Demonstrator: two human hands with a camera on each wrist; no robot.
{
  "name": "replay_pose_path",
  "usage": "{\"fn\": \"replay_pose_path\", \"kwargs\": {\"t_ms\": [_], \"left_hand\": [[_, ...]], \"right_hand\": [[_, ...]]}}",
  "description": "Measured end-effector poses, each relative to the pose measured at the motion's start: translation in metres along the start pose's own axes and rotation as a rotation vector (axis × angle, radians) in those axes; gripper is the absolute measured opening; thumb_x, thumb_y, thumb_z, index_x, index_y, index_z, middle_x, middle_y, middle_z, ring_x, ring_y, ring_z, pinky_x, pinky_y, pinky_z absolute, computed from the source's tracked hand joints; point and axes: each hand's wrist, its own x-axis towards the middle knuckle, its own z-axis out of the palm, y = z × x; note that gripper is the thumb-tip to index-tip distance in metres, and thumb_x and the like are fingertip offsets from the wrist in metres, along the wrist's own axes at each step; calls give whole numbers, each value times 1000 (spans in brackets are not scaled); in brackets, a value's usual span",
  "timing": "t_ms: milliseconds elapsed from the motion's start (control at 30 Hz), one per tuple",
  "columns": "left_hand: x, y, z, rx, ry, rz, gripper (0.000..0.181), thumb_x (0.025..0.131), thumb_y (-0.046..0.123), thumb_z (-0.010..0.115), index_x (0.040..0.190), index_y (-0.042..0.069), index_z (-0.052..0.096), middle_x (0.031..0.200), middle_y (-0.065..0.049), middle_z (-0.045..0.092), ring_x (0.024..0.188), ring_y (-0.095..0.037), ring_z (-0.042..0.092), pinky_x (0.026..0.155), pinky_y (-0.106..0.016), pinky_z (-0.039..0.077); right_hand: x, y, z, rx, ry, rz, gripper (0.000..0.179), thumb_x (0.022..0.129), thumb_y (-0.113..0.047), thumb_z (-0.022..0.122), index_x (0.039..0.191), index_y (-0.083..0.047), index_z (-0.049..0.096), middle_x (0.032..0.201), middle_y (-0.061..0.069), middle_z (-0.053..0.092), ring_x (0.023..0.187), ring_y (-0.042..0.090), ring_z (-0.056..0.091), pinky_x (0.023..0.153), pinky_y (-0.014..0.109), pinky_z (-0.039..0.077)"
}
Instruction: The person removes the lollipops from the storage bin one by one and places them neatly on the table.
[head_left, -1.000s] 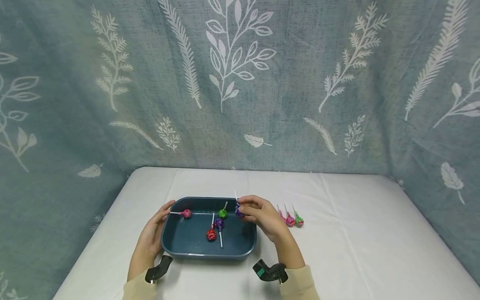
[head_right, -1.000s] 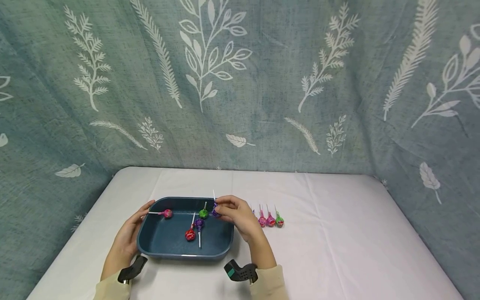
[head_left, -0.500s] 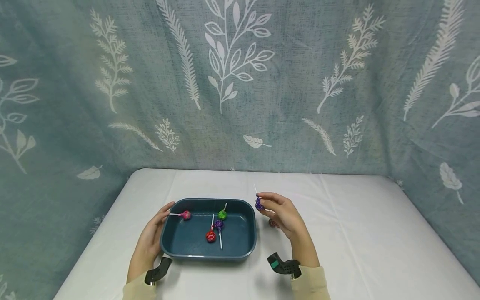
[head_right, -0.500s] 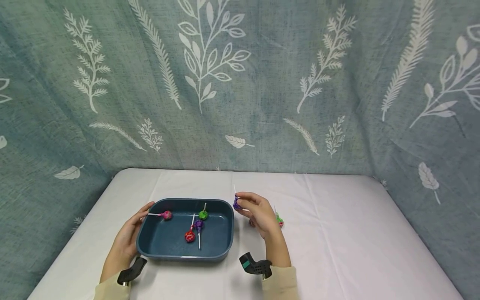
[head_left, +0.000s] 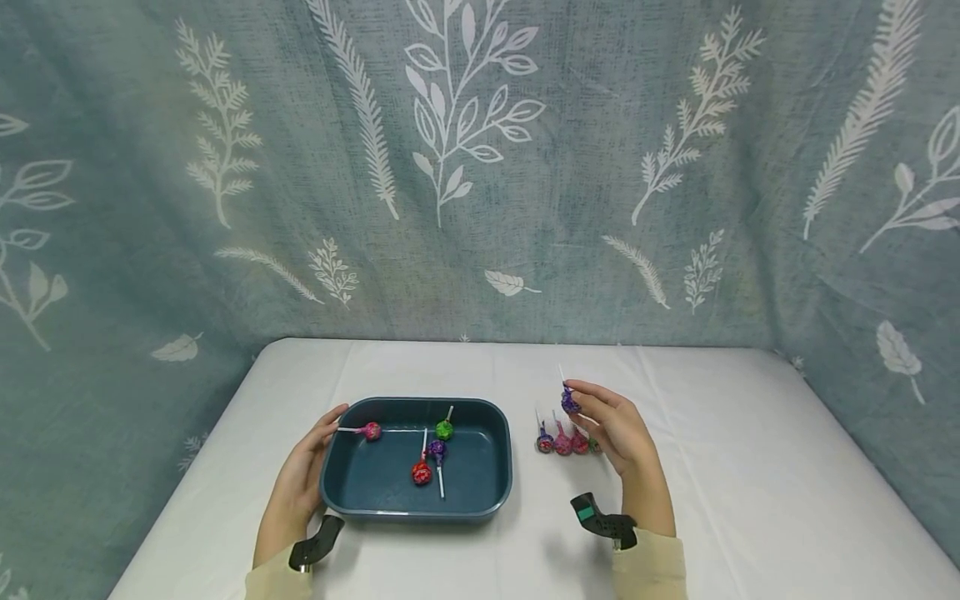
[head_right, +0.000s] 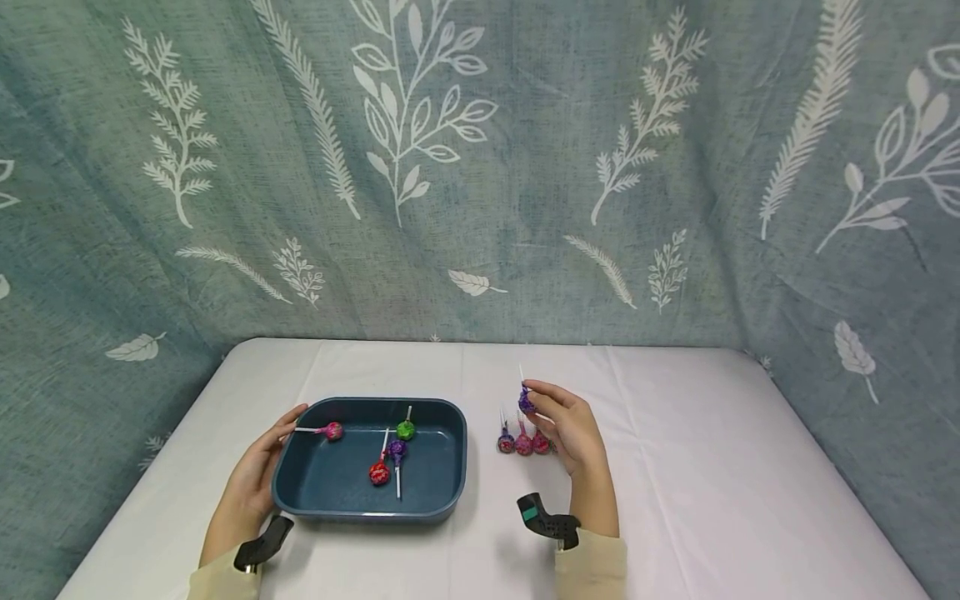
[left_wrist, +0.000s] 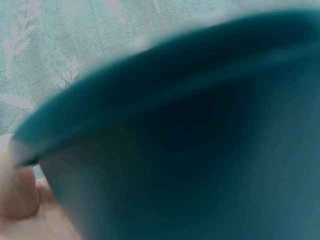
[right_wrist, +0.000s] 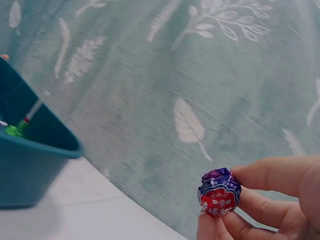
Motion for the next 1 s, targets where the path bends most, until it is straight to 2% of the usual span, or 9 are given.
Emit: {"fn": "replay_pose_path", "kwargs": {"t_ms": [233, 400, 567, 633, 833, 1000], "left_hand": [[8, -3, -8, -27, 6, -5, 39, 102, 24, 46, 141, 25, 44, 126, 6, 59, 113, -11, 54, 98, -31, 43], [10, -5, -10, -24, 3, -2, 39, 102, 25, 46, 141, 25, 44, 129, 5, 56, 115, -12, 53, 98, -31, 42], [11, -5, -10, -29, 9, -8, 40, 102, 25, 46, 142, 25, 43, 128, 5, 57, 114, -12, 54, 98, -31, 42], [11, -5, -10, -33, 12, -13, 39, 102, 25, 46, 141, 25, 44, 127, 6, 58, 113, -11, 55, 98, -31, 43], [9, -5, -9, -29, 8, 7, 37, 102, 24, 47, 138, 25, 48, 125, 6, 60, 111, -11, 56, 96, -30, 44], [6, -5, -6, -1, -9, 43, 35, 101, 24, 49, 136, 24, 50, 123, 5, 62, 111, -11, 57, 97, -31, 44]], "right_hand": [[-4, 0, -23, -11, 86, 23, 46, 98, -16, 57, 136, 8, 48, 114, 3, 57, 100, 14, 57, 91, 29, 48], [-3, 5, -36, -99, 148, 65, 44, 98, -15, 56, 136, 7, 48, 121, 9, 54, 100, 11, 56, 90, 26, 48], [-2, 12, -46, -218, 172, 137, 43, 98, -16, 55, 135, 6, 51, 131, 16, 50, 96, 8, 56, 85, 23, 50], [-2, 14, -48, -264, 188, 152, 41, 98, -16, 55, 133, 6, 53, 127, 16, 54, 91, 7, 57, 81, 23, 51], [-2, 18, -51, -335, 245, 169, 37, 95, -10, 56, 128, 8, 57, 98, 7, 63, 74, 9, 56, 65, 22, 51], [-3, 23, -54, -423, 282, 202, 35, 94, -12, 57, 125, 6, 59, 95, 8, 63, 72, 12, 53, 61, 22, 48]]}}
